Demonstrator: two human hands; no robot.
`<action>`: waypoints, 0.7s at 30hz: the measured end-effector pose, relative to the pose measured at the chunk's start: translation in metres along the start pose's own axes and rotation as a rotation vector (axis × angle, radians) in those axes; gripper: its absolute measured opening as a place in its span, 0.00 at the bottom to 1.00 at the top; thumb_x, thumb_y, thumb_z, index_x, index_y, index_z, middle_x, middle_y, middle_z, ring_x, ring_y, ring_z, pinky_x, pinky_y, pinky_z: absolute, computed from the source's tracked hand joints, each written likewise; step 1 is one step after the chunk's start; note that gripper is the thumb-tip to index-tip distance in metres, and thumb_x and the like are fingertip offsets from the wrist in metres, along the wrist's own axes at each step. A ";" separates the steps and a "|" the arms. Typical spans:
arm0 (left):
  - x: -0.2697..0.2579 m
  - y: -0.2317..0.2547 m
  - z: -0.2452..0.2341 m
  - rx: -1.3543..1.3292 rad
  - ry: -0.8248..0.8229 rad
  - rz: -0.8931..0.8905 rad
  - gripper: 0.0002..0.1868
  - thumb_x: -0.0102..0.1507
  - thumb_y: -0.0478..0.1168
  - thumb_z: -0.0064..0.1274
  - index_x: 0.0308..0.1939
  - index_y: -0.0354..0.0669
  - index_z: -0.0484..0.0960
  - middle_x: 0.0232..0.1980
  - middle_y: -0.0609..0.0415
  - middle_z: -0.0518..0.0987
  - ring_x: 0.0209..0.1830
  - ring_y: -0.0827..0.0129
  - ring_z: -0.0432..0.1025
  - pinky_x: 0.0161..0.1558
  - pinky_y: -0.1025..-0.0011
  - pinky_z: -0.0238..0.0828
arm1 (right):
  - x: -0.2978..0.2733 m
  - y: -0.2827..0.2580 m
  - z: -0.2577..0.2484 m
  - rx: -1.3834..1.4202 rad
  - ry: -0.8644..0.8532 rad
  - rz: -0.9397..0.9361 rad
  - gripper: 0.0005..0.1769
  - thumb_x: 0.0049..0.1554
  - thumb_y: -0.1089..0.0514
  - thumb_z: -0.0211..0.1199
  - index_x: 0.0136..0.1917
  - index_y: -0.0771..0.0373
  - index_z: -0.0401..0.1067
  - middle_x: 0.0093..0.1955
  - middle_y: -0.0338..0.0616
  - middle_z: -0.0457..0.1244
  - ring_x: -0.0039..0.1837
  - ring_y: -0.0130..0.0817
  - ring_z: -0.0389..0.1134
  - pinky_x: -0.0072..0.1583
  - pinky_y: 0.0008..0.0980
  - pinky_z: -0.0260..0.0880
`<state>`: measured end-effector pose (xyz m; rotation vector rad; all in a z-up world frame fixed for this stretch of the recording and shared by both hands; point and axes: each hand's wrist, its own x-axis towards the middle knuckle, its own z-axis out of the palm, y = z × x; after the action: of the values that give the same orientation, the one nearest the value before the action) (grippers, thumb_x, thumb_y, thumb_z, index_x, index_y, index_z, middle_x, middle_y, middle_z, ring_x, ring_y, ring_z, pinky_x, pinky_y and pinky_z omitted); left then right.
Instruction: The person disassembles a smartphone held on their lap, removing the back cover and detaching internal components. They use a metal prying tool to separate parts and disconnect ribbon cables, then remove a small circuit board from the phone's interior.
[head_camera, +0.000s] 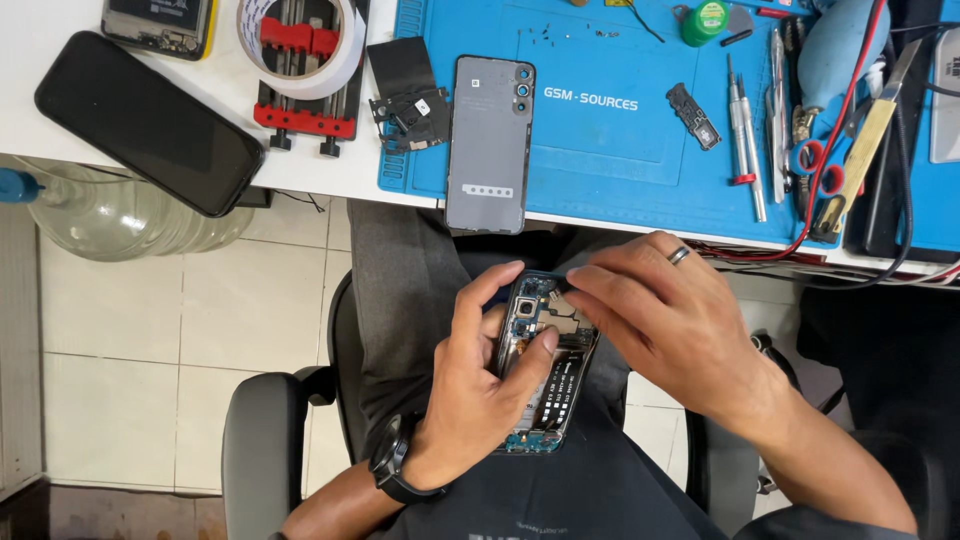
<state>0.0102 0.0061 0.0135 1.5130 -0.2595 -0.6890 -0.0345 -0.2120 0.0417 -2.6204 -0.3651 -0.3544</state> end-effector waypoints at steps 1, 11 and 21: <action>0.000 0.000 0.000 0.001 -0.001 0.000 0.34 0.70 0.37 0.61 0.78 0.47 0.65 0.39 0.56 0.87 0.32 0.78 0.74 0.39 0.75 0.74 | -0.002 -0.001 0.001 0.000 0.001 0.001 0.09 0.69 0.61 0.69 0.61 0.64 0.75 0.56 0.49 0.69 0.52 0.48 0.69 0.50 0.45 0.69; -0.001 -0.001 0.004 -0.035 -0.006 0.006 0.33 0.70 0.35 0.61 0.78 0.46 0.65 0.47 0.51 0.90 0.40 0.76 0.80 0.48 0.75 0.79 | -0.018 -0.005 0.010 -0.134 0.164 -0.108 0.09 0.68 0.66 0.66 0.62 0.64 0.79 0.61 0.52 0.70 0.54 0.48 0.73 0.52 0.44 0.72; -0.003 0.000 0.006 -0.026 -0.012 0.010 0.34 0.70 0.36 0.60 0.78 0.45 0.65 0.47 0.52 0.90 0.40 0.77 0.80 0.48 0.75 0.79 | -0.007 0.003 0.009 -0.090 0.188 -0.213 0.03 0.68 0.64 0.67 0.54 0.66 0.78 0.56 0.52 0.71 0.51 0.49 0.71 0.47 0.44 0.71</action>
<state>0.0049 0.0029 0.0147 1.4824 -0.2657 -0.6913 -0.0389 -0.2116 0.0310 -2.6125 -0.5773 -0.6970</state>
